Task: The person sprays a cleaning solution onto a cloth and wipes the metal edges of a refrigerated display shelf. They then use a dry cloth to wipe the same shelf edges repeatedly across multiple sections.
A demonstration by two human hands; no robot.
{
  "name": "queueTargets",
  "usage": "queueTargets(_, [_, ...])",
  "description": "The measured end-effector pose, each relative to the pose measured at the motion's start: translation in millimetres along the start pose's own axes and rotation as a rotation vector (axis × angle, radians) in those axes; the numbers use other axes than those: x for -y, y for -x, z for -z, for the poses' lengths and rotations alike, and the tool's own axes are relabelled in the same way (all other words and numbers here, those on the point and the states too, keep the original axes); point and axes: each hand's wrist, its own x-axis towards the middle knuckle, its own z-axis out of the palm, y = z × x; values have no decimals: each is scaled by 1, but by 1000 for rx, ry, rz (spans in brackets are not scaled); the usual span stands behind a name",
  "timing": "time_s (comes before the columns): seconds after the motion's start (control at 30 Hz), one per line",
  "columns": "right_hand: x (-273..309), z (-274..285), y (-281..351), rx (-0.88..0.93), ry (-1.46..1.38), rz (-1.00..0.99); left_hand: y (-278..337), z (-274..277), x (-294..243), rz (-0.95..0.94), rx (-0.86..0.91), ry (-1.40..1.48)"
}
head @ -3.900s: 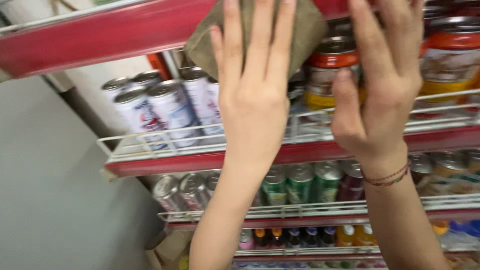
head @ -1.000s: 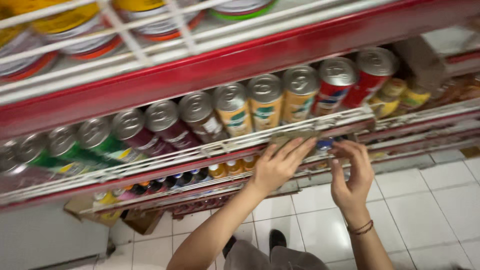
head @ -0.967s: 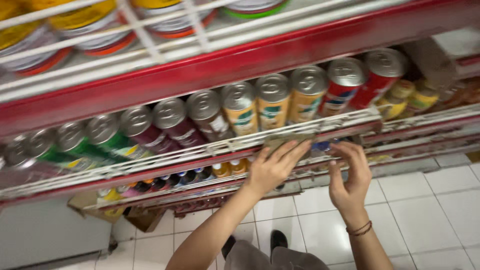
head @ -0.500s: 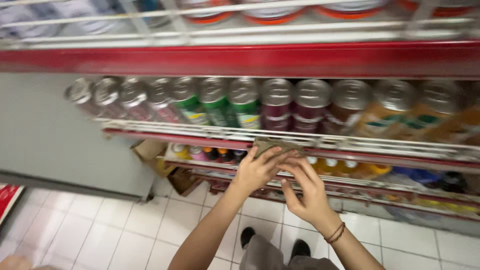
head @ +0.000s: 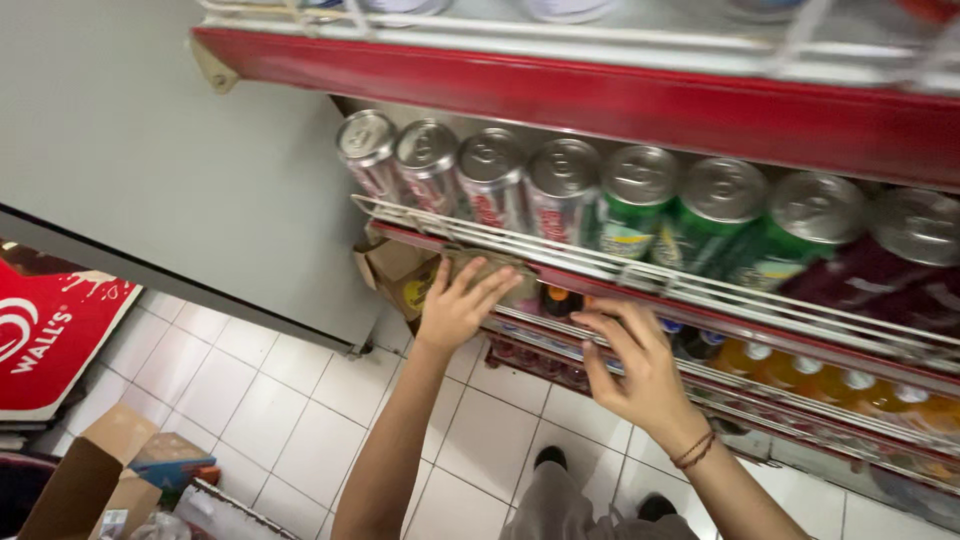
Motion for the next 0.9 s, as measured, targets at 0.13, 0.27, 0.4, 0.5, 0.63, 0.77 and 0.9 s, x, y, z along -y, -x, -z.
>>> queueTargets(0.13, [4, -27, -20, -63, 213, 119, 32, -3, 39, 141, 23, -69])
queueTargets(0.27, [7, -50, -30, -27, 344, 72, 43, 9, 64, 397, 97, -85])
queueTargets(0.4, [8, -66, -32, 2, 442, -26, 33, 44, 62, 695, 31, 212])
queueTargets(0.5, [7, -75, -24, -24, 466, -31, 17, 68, 34, 925, -162, 735])
queueTargets(0.63, [0, -85, -6, -99, 470, -40, -16, 84, -2, 613, -296, 682])
queueTargets(0.77, [-17, -86, 10, -54, 449, -69, -43, 90, -27, 243, -84, 521])
queueTargets(0.9, [-25, -92, 16, -99, 421, -53, -40, 83, -18, 138, 11, 473])
